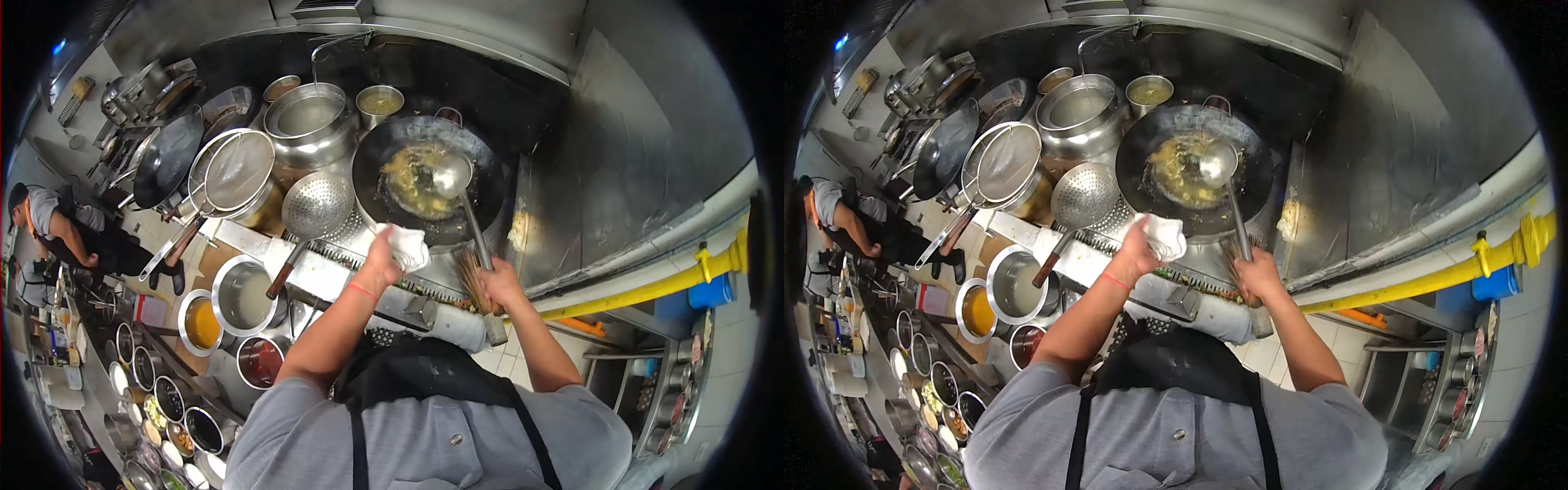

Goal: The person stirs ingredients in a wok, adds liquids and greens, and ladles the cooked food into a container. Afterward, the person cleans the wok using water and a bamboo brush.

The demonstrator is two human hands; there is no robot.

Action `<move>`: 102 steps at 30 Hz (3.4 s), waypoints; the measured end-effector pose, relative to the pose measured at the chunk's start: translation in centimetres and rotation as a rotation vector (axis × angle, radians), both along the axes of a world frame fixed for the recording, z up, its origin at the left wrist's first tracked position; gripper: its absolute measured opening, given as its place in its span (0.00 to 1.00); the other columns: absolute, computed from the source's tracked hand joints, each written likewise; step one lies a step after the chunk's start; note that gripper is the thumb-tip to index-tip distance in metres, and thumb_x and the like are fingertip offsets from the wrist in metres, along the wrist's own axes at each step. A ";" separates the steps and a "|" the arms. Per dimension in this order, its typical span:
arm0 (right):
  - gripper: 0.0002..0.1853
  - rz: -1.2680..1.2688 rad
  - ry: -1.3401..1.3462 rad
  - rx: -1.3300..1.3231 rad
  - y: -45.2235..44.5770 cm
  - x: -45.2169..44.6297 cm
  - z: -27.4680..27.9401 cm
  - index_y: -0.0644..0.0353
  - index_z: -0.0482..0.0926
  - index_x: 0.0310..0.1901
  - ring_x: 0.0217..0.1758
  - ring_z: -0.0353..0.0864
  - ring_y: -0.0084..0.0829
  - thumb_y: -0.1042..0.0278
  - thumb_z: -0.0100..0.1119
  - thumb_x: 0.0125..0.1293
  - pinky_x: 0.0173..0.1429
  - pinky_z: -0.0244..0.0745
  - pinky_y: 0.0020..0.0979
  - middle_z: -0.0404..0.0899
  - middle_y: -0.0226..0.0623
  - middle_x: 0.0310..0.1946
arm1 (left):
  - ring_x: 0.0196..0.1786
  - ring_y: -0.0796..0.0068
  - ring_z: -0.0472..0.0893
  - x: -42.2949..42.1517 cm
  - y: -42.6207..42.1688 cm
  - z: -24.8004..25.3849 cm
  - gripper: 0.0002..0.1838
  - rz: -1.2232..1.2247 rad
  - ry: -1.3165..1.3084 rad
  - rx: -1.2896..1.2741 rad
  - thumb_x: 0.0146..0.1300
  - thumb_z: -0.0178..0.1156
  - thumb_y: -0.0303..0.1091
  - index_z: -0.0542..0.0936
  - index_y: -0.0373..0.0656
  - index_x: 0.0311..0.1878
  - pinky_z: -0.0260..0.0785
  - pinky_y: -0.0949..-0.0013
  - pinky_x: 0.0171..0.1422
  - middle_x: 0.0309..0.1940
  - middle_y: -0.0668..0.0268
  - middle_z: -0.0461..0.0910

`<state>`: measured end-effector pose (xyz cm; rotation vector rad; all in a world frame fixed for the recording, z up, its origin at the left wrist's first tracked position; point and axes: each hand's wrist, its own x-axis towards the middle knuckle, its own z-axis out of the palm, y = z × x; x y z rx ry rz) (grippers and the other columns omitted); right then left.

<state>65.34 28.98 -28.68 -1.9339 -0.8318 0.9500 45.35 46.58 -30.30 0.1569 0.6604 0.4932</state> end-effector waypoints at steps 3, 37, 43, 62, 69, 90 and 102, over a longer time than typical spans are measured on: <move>0.13 0.049 -0.412 -0.103 1.1 0.2 0.2 0.65 0.74 0.44 0.26 0.79 0.48 0.66 0.56 0.61 0.32 0.75 0.43 0.78 0.52 0.24 | 0.40 0.61 0.82 2.6 1.2 -5.1 0.17 -0.120 0.161 0.102 0.70 0.44 0.40 0.78 0.41 0.48 0.77 0.54 0.48 0.39 0.62 0.82; 0.15 0.197 1.383 0.042 25.7 -5.0 12.7 0.70 0.67 0.52 0.10 0.59 0.11 0.70 0.50 0.68 0.10 0.54 0.16 0.62 0.20 0.16 | 0.35 0.58 0.83 5.2 3.0 -11.9 0.14 -0.131 0.239 0.152 0.60 0.55 0.33 0.77 0.32 0.43 0.78 0.51 0.39 0.35 0.55 0.81; 0.17 0.154 1.123 0.002 13.8 -0.3 11.8 0.63 0.71 0.55 0.04 0.54 0.17 0.64 0.46 0.69 0.06 0.49 0.22 0.58 0.21 0.08 | 0.26 0.72 0.83 1.4 1.8 -7.7 0.16 -0.340 -0.326 -0.022 0.66 0.58 0.50 0.82 0.46 0.40 0.78 0.63 0.30 0.29 0.69 0.84; 0.12 0.028 0.509 -0.109 7.3 -2.1 1.1 0.53 0.76 0.39 0.15 0.68 0.16 0.54 0.54 0.70 0.17 0.65 0.21 0.71 0.22 0.20 | 0.35 0.57 0.83 -7.8 -7.1 1.7 0.25 -0.062 -0.355 0.078 0.62 0.53 0.59 0.81 0.45 0.38 0.77 0.50 0.43 0.36 0.59 0.83; 0.20 0.276 -0.310 0.010 1.8 1.0 -3.6 0.57 0.76 0.54 0.38 0.80 0.36 0.52 0.46 0.72 0.39 0.74 0.38 0.79 0.41 0.38 | 0.40 0.51 0.81 -2.5 -4.3 3.4 0.30 -0.318 -0.571 -0.043 0.58 0.55 0.63 0.78 0.43 0.45 0.73 0.43 0.51 0.38 0.54 0.80; 0.14 0.798 -1.201 -0.528 -12.6 -0.4 -15.4 0.62 0.81 0.34 0.35 0.82 0.49 0.58 0.56 0.58 0.44 0.77 0.45 0.82 0.46 0.30 | 0.30 0.58 0.82 -8.1 0.4 2.7 0.21 -0.339 -0.572 -0.224 0.59 0.59 0.56 0.82 0.45 0.37 0.76 0.44 0.44 0.28 0.60 0.82; 0.21 0.086 -0.845 0.403 12.7 3.2 2.3 0.69 0.73 0.57 0.33 0.78 0.29 0.62 0.55 0.68 0.36 0.75 0.31 0.79 0.43 0.41 | 0.27 0.62 0.82 -9.3 0.2 5.4 0.18 -0.200 -0.339 -0.029 0.57 0.56 0.53 0.81 0.47 0.33 0.76 0.52 0.34 0.24 0.64 0.80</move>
